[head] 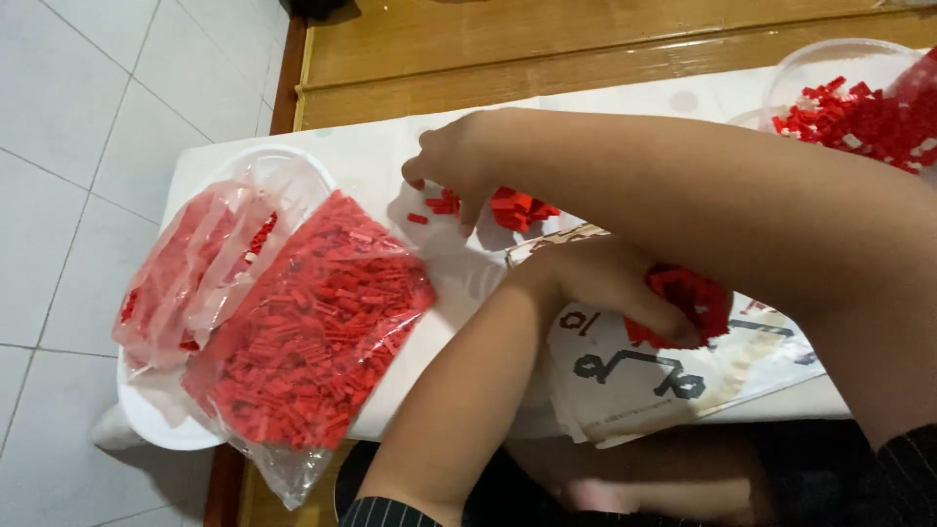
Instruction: Assembling a red structure from small interlocking building blocks using a mallet.
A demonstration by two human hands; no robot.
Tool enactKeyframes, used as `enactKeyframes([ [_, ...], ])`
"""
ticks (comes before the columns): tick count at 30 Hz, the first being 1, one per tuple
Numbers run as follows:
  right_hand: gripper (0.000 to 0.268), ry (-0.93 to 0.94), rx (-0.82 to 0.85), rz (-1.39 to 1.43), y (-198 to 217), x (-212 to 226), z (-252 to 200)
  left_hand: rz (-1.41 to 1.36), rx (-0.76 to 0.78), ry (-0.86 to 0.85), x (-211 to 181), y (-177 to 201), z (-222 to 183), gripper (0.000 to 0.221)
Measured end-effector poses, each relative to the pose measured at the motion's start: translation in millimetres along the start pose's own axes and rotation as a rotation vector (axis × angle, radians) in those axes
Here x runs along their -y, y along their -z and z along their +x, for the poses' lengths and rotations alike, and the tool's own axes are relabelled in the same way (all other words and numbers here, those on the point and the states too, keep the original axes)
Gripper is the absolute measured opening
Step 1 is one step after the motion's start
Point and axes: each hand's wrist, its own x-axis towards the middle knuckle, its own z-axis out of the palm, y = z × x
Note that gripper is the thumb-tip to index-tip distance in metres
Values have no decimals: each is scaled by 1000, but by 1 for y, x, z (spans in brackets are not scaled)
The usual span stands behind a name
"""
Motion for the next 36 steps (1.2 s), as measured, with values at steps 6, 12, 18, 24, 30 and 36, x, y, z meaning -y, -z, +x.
enactKeyframes([
  [6,38,94,-23,61,-16,-15,19,-29,36,-22,-13,4,-6,44],
  [12,21,13,-5,157,0,-2,-11,100,10,95,-21,6,-6,64],
  [18,18,17,-36,176,-6,1,-3,97,1,196,-30,6,-11,68],
  [24,30,-29,-68,201,-16,-5,14,65,20,95,-24,7,-11,58],
  [30,17,-6,-100,224,-18,-3,15,91,21,156,-34,9,-16,63],
  [36,19,3,-92,178,-15,-2,12,54,30,95,-25,8,-11,61],
])
